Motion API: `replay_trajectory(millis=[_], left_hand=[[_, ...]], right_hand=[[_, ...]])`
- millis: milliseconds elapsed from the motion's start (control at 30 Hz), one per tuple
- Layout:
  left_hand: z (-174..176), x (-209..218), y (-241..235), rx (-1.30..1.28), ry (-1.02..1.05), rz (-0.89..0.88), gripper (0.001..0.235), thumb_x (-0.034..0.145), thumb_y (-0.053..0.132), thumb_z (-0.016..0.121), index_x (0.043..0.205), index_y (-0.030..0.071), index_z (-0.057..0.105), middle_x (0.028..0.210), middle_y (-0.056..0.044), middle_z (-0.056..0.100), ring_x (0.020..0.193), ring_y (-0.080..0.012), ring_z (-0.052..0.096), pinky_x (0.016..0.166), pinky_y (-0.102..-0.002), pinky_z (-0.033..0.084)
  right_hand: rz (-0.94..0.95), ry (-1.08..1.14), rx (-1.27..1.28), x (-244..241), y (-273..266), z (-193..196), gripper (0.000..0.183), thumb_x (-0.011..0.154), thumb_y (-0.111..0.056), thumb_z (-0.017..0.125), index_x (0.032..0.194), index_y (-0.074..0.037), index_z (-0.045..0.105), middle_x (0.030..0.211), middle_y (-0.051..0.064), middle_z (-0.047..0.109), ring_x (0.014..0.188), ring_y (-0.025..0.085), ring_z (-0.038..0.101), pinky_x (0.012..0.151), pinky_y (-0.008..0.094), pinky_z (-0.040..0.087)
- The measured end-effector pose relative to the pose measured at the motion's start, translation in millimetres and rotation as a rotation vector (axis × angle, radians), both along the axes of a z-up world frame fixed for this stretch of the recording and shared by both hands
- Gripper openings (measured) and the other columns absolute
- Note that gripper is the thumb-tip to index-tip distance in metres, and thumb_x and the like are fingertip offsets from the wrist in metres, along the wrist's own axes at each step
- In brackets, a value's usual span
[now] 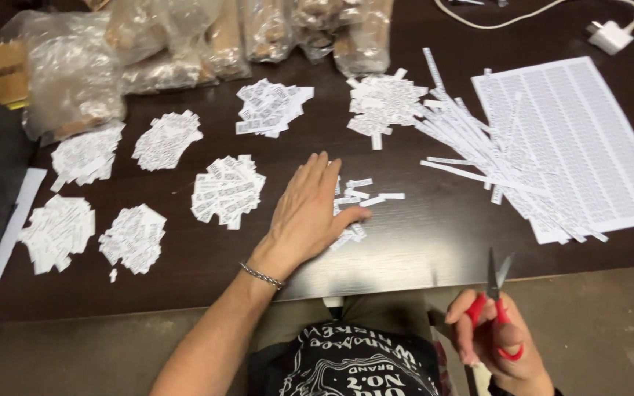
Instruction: Cutting individual labels from a printed paper strip using scissors at a workshop table.
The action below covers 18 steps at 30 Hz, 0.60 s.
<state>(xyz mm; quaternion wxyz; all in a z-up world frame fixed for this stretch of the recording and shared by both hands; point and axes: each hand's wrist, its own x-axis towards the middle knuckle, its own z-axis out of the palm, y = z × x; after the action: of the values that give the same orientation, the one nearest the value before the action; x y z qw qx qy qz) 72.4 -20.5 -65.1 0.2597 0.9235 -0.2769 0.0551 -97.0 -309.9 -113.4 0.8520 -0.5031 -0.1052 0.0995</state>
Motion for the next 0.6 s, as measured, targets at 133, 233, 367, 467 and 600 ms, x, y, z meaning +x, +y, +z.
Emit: replay_trajectory(millis=[133, 233, 367, 467, 600], left_hand=[[36, -8, -19, -0.007, 0.086, -0.071, 0.061, 0.094, 0.054, 0.062, 0.121, 0.0, 0.057, 0.092, -0.013, 0.065, 0.086, -0.0342, 0.06, 0.075, -0.048, 0.048], [24, 9, -40, -0.115, -0.167, -0.177, 0.039, 0.091, 0.031, 0.076, 0.113, 0.002, 0.062, 0.1, -0.014, 0.07, 0.091, -0.037, 0.065, 0.085, -0.047, 0.051], [49, 28, -105, 0.269, 0.194, -0.27, 0.016, 0.098, 0.024, 0.072, 0.1, 0.011, 0.064, 0.092, -0.008, 0.073, 0.09, -0.0253, 0.068, 0.08, -0.04, 0.058], [14, 44, -149, 0.113, -0.309, -0.527, 0.039, 0.069, -0.026, 0.06, 0.09, 0.006, 0.054, 0.059, -0.004, 0.053, 0.058, -0.026, 0.05, 0.05, -0.042, 0.041], [-12, 56, -198, 0.047, -0.607, -0.562, 0.04, 0.065, -0.023, 0.062, 0.085, 0.008, 0.046, 0.053, -0.003, 0.04, 0.048, -0.0252, 0.041, 0.04, -0.041, 0.028]], right_hand=[[0.018, -0.019, 0.099, -4, 8, 8, 0.079, 0.096, -0.067, 0.078, 0.099, 0.011, 0.065, 0.053, 0.011, 0.064, 0.038, 0.011, 0.043, 0.042, 0.025, 0.036], [0.022, 0.002, 0.096, -4, 5, 10, 0.08, 0.092, -0.067, 0.083, 0.097, 0.011, 0.065, 0.052, 0.013, 0.063, 0.039, 0.014, 0.046, 0.043, 0.029, 0.042], [-0.011, -0.01, 0.026, -6, 1, 16, 0.084, 0.089, -0.072, 0.082, 0.096, 0.011, 0.067, 0.053, 0.014, 0.066, 0.038, 0.013, 0.047, 0.039, 0.026, 0.042], [-0.023, -0.041, 0.04, -8, 2, 25, 0.082, 0.092, -0.07, 0.08, 0.096, 0.011, 0.066, 0.054, 0.015, 0.066, 0.038, 0.015, 0.046, 0.042, 0.028, 0.046], [-0.066, -0.028, 0.056, -19, -4, 22, 0.081, 0.091, -0.07, 0.08, 0.096, 0.009, 0.067, 0.054, 0.014, 0.067, 0.04, 0.015, 0.05, 0.044, 0.029, 0.046]])
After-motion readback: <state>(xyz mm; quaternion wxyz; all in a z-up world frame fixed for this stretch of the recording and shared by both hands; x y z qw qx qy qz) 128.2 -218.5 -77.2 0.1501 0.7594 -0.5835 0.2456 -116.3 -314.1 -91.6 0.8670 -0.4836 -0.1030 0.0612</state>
